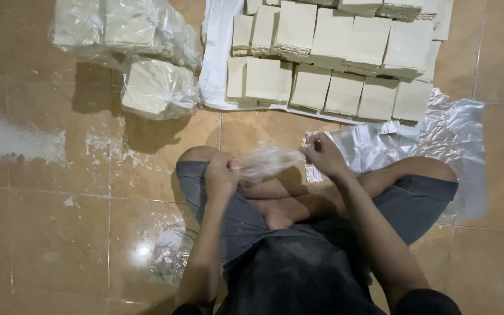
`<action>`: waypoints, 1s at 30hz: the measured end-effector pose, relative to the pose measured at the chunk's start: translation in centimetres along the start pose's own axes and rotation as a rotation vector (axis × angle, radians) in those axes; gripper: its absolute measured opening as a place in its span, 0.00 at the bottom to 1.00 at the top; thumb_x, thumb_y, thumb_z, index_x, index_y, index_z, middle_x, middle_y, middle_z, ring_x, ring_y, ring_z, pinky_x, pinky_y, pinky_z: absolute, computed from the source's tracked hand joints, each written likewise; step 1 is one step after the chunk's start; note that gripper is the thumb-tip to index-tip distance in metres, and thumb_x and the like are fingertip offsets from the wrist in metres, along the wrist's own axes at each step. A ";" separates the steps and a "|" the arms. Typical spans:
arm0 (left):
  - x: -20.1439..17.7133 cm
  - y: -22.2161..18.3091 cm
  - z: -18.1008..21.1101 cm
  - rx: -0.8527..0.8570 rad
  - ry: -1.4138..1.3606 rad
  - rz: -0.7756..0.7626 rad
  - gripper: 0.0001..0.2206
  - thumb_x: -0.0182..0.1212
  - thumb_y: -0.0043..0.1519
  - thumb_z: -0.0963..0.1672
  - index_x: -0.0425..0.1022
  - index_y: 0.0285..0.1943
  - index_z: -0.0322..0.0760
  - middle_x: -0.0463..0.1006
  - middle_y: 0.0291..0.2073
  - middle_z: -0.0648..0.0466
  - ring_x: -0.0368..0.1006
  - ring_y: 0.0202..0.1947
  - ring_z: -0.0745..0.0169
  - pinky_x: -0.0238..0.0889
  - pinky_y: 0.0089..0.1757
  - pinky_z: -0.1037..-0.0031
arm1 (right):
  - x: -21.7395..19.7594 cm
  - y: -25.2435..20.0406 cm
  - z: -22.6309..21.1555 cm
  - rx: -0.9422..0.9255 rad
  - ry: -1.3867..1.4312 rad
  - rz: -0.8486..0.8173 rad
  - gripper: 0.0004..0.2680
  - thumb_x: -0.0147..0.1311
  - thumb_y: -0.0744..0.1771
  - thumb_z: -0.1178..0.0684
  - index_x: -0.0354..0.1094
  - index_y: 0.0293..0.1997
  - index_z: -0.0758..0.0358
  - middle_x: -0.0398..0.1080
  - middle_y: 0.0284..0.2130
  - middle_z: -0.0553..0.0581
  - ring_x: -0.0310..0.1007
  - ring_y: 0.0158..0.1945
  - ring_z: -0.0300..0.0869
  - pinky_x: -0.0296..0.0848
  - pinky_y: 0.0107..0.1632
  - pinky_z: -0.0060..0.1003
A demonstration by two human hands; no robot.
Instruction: The person packages square pieces of food by hand, placing a stack of the items into a plastic bag and then setting the bag aside with other filled bags.
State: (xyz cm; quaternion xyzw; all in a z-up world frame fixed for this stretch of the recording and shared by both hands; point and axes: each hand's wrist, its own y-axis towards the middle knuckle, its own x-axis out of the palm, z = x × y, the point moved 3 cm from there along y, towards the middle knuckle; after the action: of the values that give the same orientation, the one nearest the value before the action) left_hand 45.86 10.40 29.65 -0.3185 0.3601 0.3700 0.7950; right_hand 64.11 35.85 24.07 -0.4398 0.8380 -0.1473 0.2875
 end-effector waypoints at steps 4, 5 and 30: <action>-2.9 0.3 0.8 -0.095 -0.056 -0.036 0.05 0.63 0.56 0.43 0.71 0.37 0.43 0.75 0.36 0.50 0.78 0.43 0.44 0.72 0.42 0.59 | 1.8 8.7 -3.0 0.047 0.011 0.114 0.16 0.65 0.65 0.42 0.70 0.50 0.63 0.74 0.37 0.63 0.80 0.39 0.49 0.78 0.41 0.42; -2.9 0.0 0.5 -0.120 -0.056 -0.085 0.08 0.64 0.57 0.44 0.74 0.43 0.43 0.76 0.40 0.47 0.77 0.47 0.42 0.72 0.45 0.58 | 2.5 11.2 -3.5 0.119 0.111 0.143 0.22 0.69 0.64 0.40 0.69 0.57 0.62 0.74 0.42 0.62 0.80 0.41 0.46 0.83 0.40 0.36; -7.9 -2.8 1.9 0.022 -0.184 -0.043 0.08 0.62 0.60 0.38 0.65 0.33 0.38 0.76 0.55 0.51 0.78 0.49 0.45 0.75 0.44 0.65 | 9.6 22.7 -9.4 0.394 0.387 0.292 0.39 0.73 0.57 0.56 0.39 0.63 0.88 0.58 0.60 0.85 0.59 0.66 0.75 0.69 0.55 0.73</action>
State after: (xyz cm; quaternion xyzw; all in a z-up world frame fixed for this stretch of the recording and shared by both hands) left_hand 45.16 7.56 37.73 -0.2822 0.2828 0.3767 0.8357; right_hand 39.31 40.81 16.77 -0.2142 0.8868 -0.3449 0.2206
